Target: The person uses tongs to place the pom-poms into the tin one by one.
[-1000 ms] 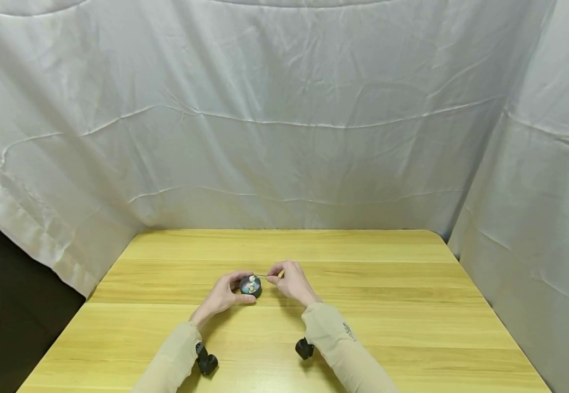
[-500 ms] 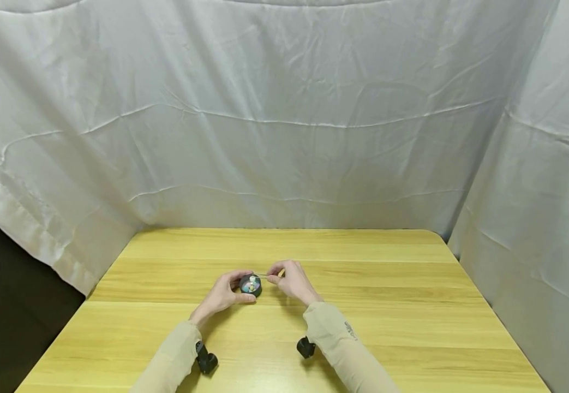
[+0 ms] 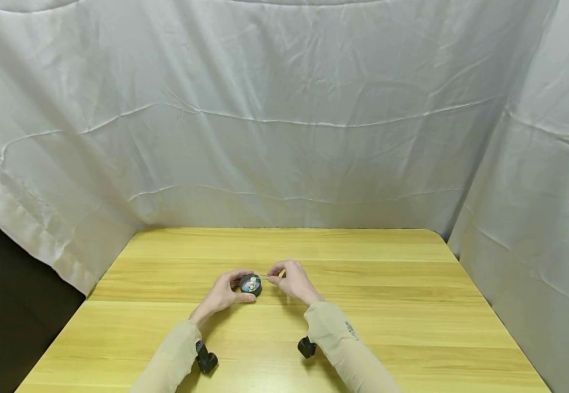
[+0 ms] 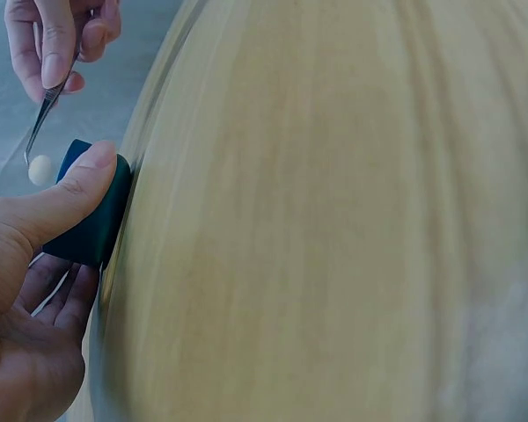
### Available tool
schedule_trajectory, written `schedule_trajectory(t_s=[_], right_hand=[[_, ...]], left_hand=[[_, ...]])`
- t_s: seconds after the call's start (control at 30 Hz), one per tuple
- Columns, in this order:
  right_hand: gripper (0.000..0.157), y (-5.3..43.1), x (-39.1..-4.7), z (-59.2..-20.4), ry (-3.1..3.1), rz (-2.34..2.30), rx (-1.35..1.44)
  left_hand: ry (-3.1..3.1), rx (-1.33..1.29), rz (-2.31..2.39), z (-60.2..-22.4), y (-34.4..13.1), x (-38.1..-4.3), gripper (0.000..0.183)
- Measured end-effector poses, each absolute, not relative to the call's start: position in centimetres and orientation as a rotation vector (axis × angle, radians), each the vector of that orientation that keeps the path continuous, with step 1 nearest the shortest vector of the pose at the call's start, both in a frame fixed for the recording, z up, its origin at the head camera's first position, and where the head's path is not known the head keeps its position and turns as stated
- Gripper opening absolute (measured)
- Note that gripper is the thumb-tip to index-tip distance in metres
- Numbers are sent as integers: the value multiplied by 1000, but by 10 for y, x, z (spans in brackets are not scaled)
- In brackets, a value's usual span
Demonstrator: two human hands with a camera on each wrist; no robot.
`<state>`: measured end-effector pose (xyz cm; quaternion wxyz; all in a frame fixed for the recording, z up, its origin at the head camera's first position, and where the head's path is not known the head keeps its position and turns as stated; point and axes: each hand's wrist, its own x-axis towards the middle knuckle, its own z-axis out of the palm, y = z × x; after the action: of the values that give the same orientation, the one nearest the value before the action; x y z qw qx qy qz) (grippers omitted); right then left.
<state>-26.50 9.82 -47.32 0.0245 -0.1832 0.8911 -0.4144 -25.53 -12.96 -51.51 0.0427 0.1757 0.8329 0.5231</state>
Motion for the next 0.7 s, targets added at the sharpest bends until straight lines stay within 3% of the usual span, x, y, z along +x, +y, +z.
schedule_trajectory(t_s=[0.7], right_hand=[[6,102,-267,-480,2769,-1267,-566]], left_hand=[[2537,516,1602,-515,-129,-255,63]])
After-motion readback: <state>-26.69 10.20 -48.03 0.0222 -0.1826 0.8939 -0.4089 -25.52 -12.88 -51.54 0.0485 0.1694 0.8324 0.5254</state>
